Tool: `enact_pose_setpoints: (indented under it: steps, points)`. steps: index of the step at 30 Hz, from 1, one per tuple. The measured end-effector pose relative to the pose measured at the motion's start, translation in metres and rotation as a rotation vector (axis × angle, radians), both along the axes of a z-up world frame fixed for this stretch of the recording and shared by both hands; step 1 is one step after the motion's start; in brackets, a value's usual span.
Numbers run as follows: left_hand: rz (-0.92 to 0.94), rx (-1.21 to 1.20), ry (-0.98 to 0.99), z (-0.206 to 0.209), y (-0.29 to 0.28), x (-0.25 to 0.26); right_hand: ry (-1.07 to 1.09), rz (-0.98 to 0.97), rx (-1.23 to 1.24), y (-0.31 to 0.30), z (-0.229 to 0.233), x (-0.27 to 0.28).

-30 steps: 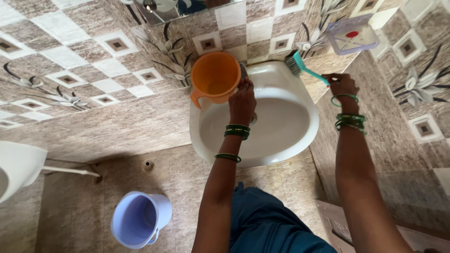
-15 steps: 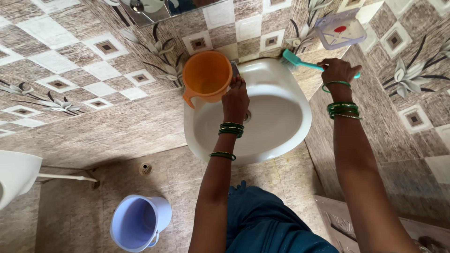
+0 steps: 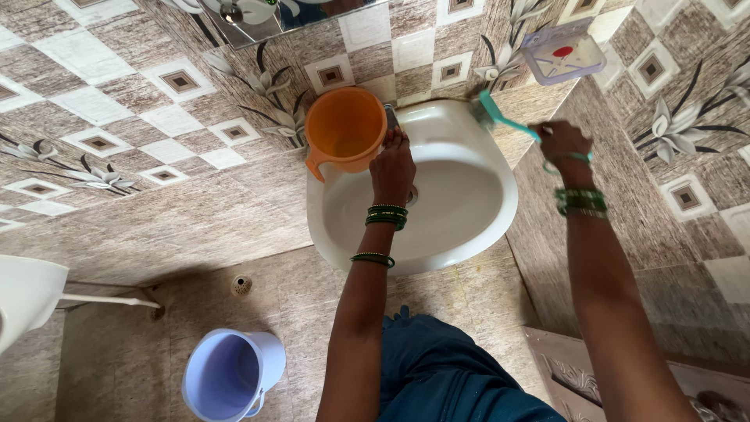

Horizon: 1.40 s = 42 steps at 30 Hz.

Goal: The person scrubs the inside of a white bathroom sink using a teal scrub brush. They repeatedly scrub the basin and the area around the drain while standing in a tiled bathroom.

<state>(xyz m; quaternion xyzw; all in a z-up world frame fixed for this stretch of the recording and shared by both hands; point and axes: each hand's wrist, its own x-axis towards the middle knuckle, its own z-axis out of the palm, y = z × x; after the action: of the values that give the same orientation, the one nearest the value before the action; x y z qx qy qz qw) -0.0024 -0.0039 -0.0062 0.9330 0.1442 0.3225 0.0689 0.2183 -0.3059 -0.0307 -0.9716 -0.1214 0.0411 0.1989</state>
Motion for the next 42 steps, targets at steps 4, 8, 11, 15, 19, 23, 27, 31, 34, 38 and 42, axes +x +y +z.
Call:
enact_pose_setpoints:
  steps: [4, 8, 11, 15, 19, 23, 27, 31, 34, 38, 42]
  points:
    - [-0.005, -0.005, -0.011, -0.002, -0.001, 0.001, -0.12, 0.045, -0.002, -0.031, -0.014, -0.054]
    - [0.002, -0.017, 0.003, -0.002, 0.001, 0.003, -0.416, 0.094, -0.152, -0.014, -0.02, -0.072]
    - [0.004, -0.004, -0.015, -0.004, 0.0, 0.003, -0.521, 0.13, -0.026, 0.016, -0.017, -0.059]
    - [0.003, 0.003, -0.017, -0.001, 0.0, 0.001, -0.581, 0.178, -0.153, 0.04, -0.005, -0.059]
    - [0.003, -0.015, -0.021, 0.0, -0.002, 0.002, -0.622, 0.174, -0.265, 0.023, 0.015, -0.093]
    - [0.004, 0.02, -0.028, -0.002, 0.0, 0.001, -0.568, 0.182, -0.247, 0.013, 0.035, -0.117]
    - [0.009, 0.039, -0.064, 0.002, -0.001, 0.0, -0.599, 0.249, -0.262, 0.045, 0.041, -0.111]
    - [-0.004, -0.035, 0.026, 0.011, -0.002, -0.004, -0.606, 0.271, -0.282, 0.105, 0.042, -0.1]
    - [-0.001, -0.052, 0.074, 0.015, -0.003, -0.009, -0.547, 0.369, -0.271, 0.146, 0.041, -0.107]
    - [-0.007, -0.041, 0.006, 0.012, -0.004, -0.007, -0.581, 0.425, -0.277, 0.16, 0.038, -0.12]
    - [-0.011, -0.017, 0.014, 0.001, -0.003, -0.006, -0.529, 0.391, -0.228, 0.137, 0.034, -0.122]
